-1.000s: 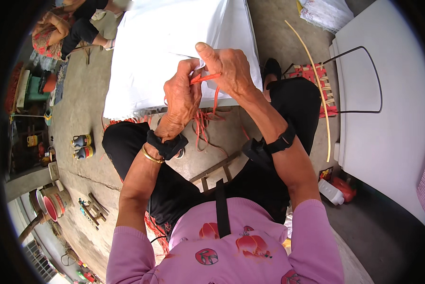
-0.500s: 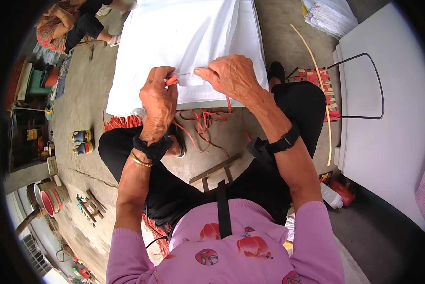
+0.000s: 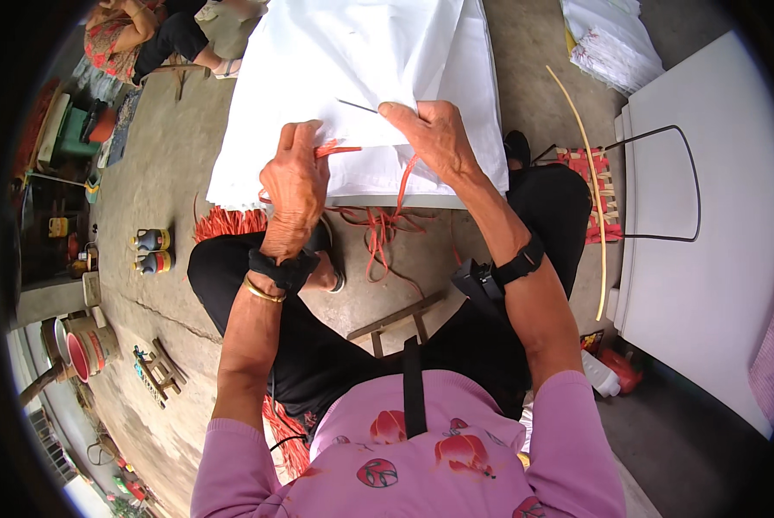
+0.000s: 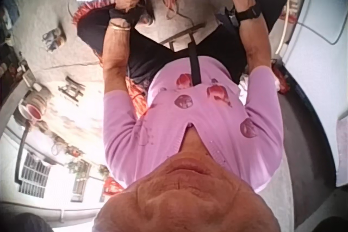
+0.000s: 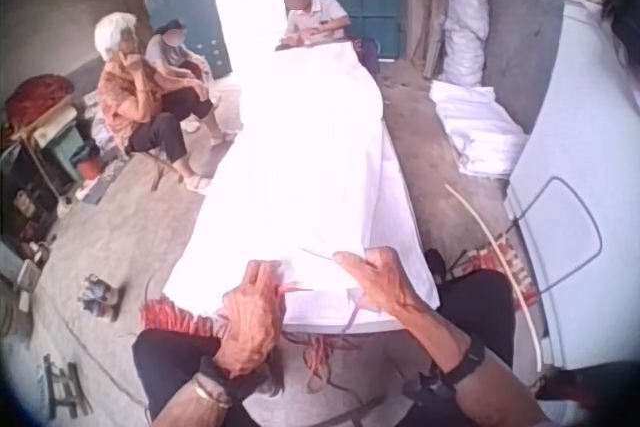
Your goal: Tying the top of white plastic sacks using red plastic strips.
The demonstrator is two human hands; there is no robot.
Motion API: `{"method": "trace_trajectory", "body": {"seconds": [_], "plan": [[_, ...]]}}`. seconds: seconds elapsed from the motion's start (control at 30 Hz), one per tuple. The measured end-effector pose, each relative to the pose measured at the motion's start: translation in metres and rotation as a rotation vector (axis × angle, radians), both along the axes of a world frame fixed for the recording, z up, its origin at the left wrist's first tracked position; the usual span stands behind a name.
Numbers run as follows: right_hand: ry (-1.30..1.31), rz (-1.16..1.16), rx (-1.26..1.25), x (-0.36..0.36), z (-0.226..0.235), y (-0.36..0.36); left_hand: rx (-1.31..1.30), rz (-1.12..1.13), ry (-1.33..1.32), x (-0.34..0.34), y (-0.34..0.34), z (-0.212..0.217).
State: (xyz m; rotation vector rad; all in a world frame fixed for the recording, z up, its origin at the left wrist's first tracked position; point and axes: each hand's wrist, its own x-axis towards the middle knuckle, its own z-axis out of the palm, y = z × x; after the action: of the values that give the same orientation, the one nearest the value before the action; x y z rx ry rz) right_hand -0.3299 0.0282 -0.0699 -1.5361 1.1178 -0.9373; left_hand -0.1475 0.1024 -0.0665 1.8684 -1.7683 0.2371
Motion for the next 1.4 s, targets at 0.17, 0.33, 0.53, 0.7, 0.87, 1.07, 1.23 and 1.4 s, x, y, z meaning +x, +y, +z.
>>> {"method": "trace_trajectory", "body": {"seconds": [0.17,0.33,0.53,0.7,0.87,1.07,1.23,1.4], "plan": [[0.484,0.084,-0.557,0.006,-0.006,0.004,-0.125,0.005,0.094,0.01,0.005,0.01],[0.036,0.097,-0.016,0.038,-0.012,0.002,-0.207,-0.208,0.139,-0.029,-0.016,-0.019],[-0.17,-0.024,0.125,0.038,-0.005,-0.01,-0.241,-0.189,0.103,-0.027,-0.012,-0.001],[0.082,0.023,0.098,0.022,0.008,-0.014,-0.01,0.11,-0.025,0.026,-0.004,-0.004],[0.63,0.172,-0.419,0.029,0.005,-0.015,-0.164,0.081,0.097,0.027,0.001,0.006],[0.097,0.165,0.041,0.051,0.0,-0.014,-0.221,-0.114,0.088,-0.008,-0.018,-0.003],[-0.165,0.157,0.16,0.058,-0.014,-0.029,-0.224,-0.133,0.108,-0.019,-0.02,0.002],[-0.052,0.137,0.138,0.055,-0.015,-0.037,-0.115,0.07,0.088,0.001,-0.005,0.008]]}}
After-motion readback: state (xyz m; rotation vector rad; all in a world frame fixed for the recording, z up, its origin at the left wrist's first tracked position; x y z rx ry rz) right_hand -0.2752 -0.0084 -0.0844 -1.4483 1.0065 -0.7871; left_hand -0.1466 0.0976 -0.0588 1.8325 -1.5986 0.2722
